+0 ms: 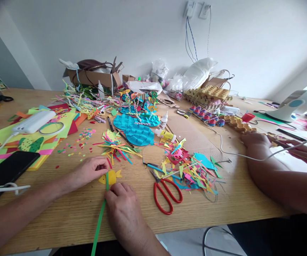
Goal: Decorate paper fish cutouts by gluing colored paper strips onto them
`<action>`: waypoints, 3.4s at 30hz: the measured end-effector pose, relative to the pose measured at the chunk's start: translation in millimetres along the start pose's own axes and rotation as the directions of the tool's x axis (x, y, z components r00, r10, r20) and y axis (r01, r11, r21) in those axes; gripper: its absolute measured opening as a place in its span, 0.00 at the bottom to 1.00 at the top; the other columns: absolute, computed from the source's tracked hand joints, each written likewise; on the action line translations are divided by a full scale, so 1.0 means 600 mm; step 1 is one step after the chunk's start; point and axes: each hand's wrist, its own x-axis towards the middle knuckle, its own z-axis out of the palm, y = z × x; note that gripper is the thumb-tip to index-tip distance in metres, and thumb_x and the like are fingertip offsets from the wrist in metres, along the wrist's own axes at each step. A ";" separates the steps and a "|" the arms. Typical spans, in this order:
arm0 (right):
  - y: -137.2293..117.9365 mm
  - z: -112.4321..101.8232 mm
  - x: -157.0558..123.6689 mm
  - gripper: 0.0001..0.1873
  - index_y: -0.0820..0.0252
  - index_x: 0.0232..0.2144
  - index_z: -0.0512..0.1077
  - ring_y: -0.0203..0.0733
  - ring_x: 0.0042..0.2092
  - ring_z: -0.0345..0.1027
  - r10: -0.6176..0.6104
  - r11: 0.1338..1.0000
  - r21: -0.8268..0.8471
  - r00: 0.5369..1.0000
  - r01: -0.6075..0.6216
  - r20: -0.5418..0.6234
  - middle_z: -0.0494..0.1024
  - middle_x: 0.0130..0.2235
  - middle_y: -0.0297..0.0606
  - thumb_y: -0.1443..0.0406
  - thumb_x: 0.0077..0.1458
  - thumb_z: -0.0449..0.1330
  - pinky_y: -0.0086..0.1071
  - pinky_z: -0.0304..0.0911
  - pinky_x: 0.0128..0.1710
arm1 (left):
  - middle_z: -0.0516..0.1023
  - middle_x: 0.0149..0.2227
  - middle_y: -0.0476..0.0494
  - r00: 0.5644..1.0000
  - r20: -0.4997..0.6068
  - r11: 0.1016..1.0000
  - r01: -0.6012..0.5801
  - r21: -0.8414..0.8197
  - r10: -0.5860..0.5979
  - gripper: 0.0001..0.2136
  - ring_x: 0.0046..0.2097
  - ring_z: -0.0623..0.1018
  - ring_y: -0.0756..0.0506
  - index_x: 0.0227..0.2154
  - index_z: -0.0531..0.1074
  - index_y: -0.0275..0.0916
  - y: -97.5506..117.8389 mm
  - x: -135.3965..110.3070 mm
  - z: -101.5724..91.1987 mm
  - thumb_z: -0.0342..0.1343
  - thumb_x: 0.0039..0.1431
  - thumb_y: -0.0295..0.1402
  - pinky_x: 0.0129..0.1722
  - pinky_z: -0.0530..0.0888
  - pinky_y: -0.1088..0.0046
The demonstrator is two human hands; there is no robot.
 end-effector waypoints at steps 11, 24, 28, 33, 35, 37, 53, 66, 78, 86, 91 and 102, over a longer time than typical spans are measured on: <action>-0.001 -0.004 0.000 0.08 0.58 0.28 0.69 0.38 0.32 0.63 0.004 1.000 0.010 1.000 -0.004 -0.005 0.71 0.29 0.35 0.73 0.55 0.53 0.29 0.59 0.31 | 0.70 0.27 0.50 0.999 -0.010 0.999 -0.048 0.003 0.048 0.06 0.28 0.69 0.49 0.22 0.68 0.38 -0.020 0.001 0.010 0.48 0.50 0.26 0.27 0.63 0.77; -0.002 -0.004 0.000 0.07 0.59 0.28 0.70 0.38 0.32 0.62 0.007 1.000 0.008 1.000 -0.007 -0.024 0.72 0.29 0.36 0.74 0.52 0.56 0.29 0.59 0.31 | 0.70 0.26 0.50 0.999 -0.019 0.999 -0.050 0.010 0.050 0.06 0.27 0.69 0.49 0.21 0.67 0.38 -0.020 0.001 0.010 0.48 0.49 0.26 0.27 0.63 0.76; -0.001 -0.002 -0.001 0.07 0.59 0.29 0.70 0.38 0.33 0.63 0.012 1.000 0.001 1.000 -0.012 -0.013 0.71 0.29 0.36 0.73 0.54 0.54 0.28 0.59 0.32 | 0.70 0.26 0.50 0.999 -0.013 0.999 -0.047 0.016 0.047 0.06 0.27 0.69 0.50 0.21 0.67 0.38 -0.020 0.001 0.010 0.48 0.50 0.26 0.27 0.63 0.76; -0.001 -0.002 -0.002 0.07 0.58 0.29 0.70 0.38 0.33 0.63 0.021 1.000 -0.008 1.000 -0.021 -0.001 0.72 0.30 0.36 0.74 0.53 0.55 0.28 0.59 0.32 | 0.70 0.26 0.50 0.999 -0.011 0.999 -0.038 0.027 0.039 0.06 0.27 0.68 0.50 0.21 0.67 0.38 -0.017 0.001 0.009 0.49 0.50 0.26 0.26 0.63 0.77; -0.001 -0.002 -0.002 0.07 0.58 0.29 0.70 0.38 0.33 0.63 0.024 1.000 -0.007 1.000 -0.024 0.002 0.72 0.30 0.35 0.74 0.53 0.55 0.28 0.59 0.32 | 0.70 0.26 0.50 0.999 -0.008 0.999 -0.035 0.030 0.035 0.06 0.27 0.68 0.50 0.21 0.67 0.38 -0.018 0.001 0.010 0.49 0.50 0.26 0.26 0.63 0.77; -0.001 -0.002 -0.002 0.07 0.58 0.28 0.70 0.38 0.33 0.62 0.026 1.000 -0.007 1.000 -0.026 0.007 0.71 0.30 0.36 0.73 0.53 0.55 0.28 0.59 0.32 | 0.70 0.26 0.50 0.999 -0.007 0.999 -0.033 0.032 0.034 0.06 0.27 0.69 0.49 0.21 0.67 0.38 -0.020 0.002 0.011 0.49 0.50 0.26 0.26 0.63 0.76; -0.001 -0.001 -0.001 0.08 0.58 0.27 0.69 0.37 0.32 0.62 0.013 1.000 -0.016 1.000 -0.013 -0.009 0.71 0.30 0.35 0.74 0.53 0.55 0.28 0.59 0.32 | 0.70 0.26 0.49 1.000 0.001 0.999 -0.029 0.041 0.029 0.06 0.28 0.69 0.49 0.21 0.67 0.39 -0.015 0.001 0.009 0.48 0.50 0.27 0.25 0.63 0.77; -0.002 0.001 -0.002 0.08 0.59 0.26 0.69 0.37 0.32 0.62 0.019 1.000 -0.010 1.000 -0.019 0.000 0.71 0.30 0.35 0.74 0.53 0.54 0.29 0.58 0.31 | 0.69 0.26 0.50 0.999 -0.002 0.996 -0.041 0.085 0.042 0.05 0.27 0.68 0.49 0.22 0.66 0.38 -0.019 0.003 0.014 0.49 0.50 0.25 0.26 0.62 0.76; -0.008 -0.032 -0.015 0.06 0.58 0.29 0.69 0.37 0.37 0.63 0.026 0.999 0.039 0.974 -0.036 0.227 0.71 0.35 0.34 0.74 0.53 0.57 0.28 0.59 0.37 | 0.70 0.26 0.49 0.999 0.043 0.975 -0.035 0.220 0.026 0.06 0.29 0.70 0.48 0.21 0.67 0.38 -0.001 0.008 0.006 0.49 0.49 0.23 0.28 0.63 0.75; 0.005 -0.096 0.008 0.14 0.61 0.32 0.74 0.36 0.37 0.66 0.150 0.953 0.223 0.959 -0.205 0.239 0.72 0.33 0.37 0.78 0.52 0.51 0.26 0.60 0.36 | 0.72 0.32 0.48 0.996 0.007 0.959 -0.085 0.269 0.086 0.09 0.36 0.72 0.48 0.29 0.72 0.39 0.017 -0.011 -0.023 0.47 0.56 0.25 0.35 0.67 0.74; 0.032 -0.107 0.051 0.11 0.60 0.32 0.75 0.35 0.36 0.68 0.201 0.933 0.239 0.939 -0.271 0.280 0.74 0.33 0.36 0.74 0.52 0.54 0.26 0.60 0.36 | 0.72 0.33 0.48 0.969 0.029 0.879 -0.233 0.416 0.244 0.11 0.36 0.72 0.48 0.32 0.71 0.38 0.043 -0.080 0.003 0.45 0.58 0.22 0.36 0.71 0.74; 0.023 -0.075 0.122 0.14 0.61 0.33 0.77 0.36 0.38 0.69 0.130 0.983 0.045 0.856 -0.176 0.500 0.78 0.36 0.37 0.74 0.48 0.53 0.24 0.59 0.37 | 0.77 0.41 0.46 0.818 -0.099 0.643 -0.365 0.673 0.567 0.20 0.42 0.74 0.48 0.41 0.71 0.34 0.039 -0.140 0.063 0.32 0.64 0.21 0.42 0.71 0.72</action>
